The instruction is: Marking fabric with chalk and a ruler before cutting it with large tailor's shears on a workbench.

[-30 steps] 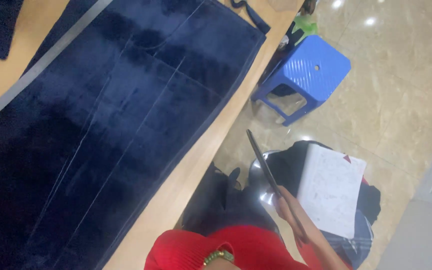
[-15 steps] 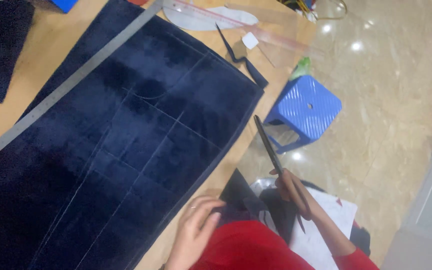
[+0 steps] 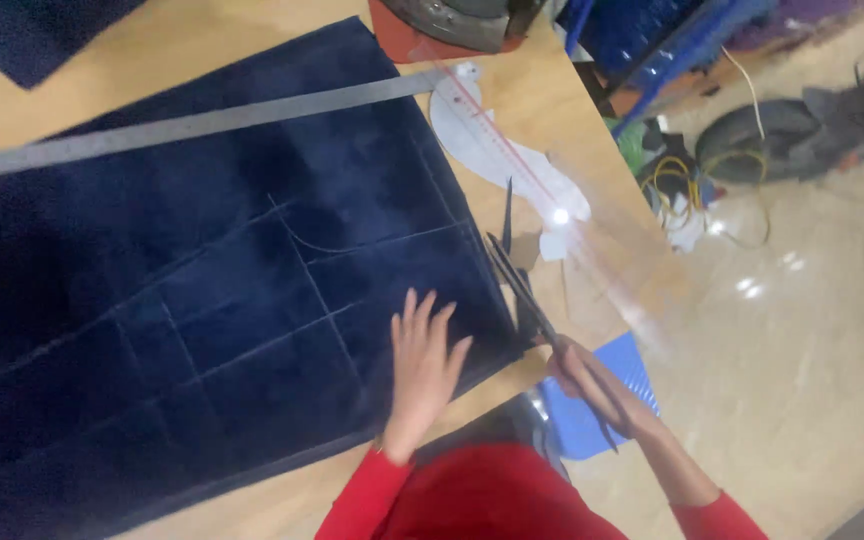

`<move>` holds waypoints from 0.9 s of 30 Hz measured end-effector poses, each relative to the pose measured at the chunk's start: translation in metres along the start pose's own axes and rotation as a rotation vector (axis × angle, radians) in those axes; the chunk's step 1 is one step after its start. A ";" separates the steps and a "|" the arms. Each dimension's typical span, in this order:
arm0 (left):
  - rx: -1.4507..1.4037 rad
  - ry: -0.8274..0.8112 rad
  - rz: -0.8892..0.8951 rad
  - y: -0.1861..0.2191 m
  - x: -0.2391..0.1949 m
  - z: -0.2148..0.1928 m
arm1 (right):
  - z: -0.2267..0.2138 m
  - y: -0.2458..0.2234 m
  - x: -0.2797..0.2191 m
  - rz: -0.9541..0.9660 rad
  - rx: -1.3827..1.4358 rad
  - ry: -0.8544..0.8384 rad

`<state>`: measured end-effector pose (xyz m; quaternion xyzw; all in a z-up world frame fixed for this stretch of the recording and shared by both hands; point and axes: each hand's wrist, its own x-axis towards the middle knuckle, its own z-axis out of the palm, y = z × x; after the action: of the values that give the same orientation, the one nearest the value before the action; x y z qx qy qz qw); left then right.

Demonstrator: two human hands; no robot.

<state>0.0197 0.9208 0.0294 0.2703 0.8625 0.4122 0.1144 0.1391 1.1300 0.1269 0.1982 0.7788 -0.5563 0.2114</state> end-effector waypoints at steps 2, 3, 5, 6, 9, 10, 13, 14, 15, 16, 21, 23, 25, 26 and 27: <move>0.083 0.014 -0.025 0.008 0.033 0.043 | -0.036 0.017 0.014 -0.082 -0.099 -0.058; 0.071 0.036 -0.059 0.016 0.041 0.055 | -0.051 0.020 0.020 -0.079 -0.124 -0.093; 0.135 0.076 -0.077 0.022 0.066 0.072 | -0.079 0.023 0.047 0.188 -0.222 -0.159; 0.131 0.097 -0.112 0.020 0.070 0.082 | -0.091 0.001 0.051 0.185 -0.246 -0.192; 0.300 0.156 -0.128 0.009 0.075 0.105 | -0.120 -0.041 0.072 0.290 -0.326 -0.250; 0.352 0.156 -0.142 0.005 0.076 0.108 | -0.131 -0.041 0.084 0.298 -0.335 -0.267; 0.407 0.182 -0.168 -0.006 0.081 0.122 | -0.161 -0.045 0.113 0.306 -0.315 -0.297; 0.414 0.197 -0.148 -0.011 0.080 0.126 | -0.167 -0.046 0.120 0.306 -0.264 -0.284; 0.416 0.207 -0.174 -0.011 0.078 0.127 | -0.173 -0.054 0.133 0.304 -0.280 -0.307; 0.445 0.216 -0.167 -0.010 0.078 0.127 | -0.179 -0.062 0.146 0.305 -0.394 -0.426; 0.487 0.240 -0.184 -0.013 0.077 0.129 | -0.196 -0.075 0.205 0.322 -0.537 -0.599; 0.451 0.242 -0.186 -0.014 0.077 0.130 | -0.198 -0.077 0.226 0.357 -0.532 -0.620; 0.463 0.257 -0.182 -0.013 0.078 0.128 | -0.182 -0.106 0.234 0.288 -0.674 -0.691; 0.474 0.266 -0.168 -0.012 0.077 0.127 | -0.173 -0.120 0.237 0.219 -0.807 -0.751; 0.474 0.270 -0.181 -0.012 0.077 0.127 | -0.184 -0.097 0.257 0.217 -0.815 -0.762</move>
<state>0.0048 1.0407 -0.0587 0.1540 0.9629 0.2195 -0.0312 -0.1472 1.2945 0.1155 -0.0353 0.7743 -0.2181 0.5929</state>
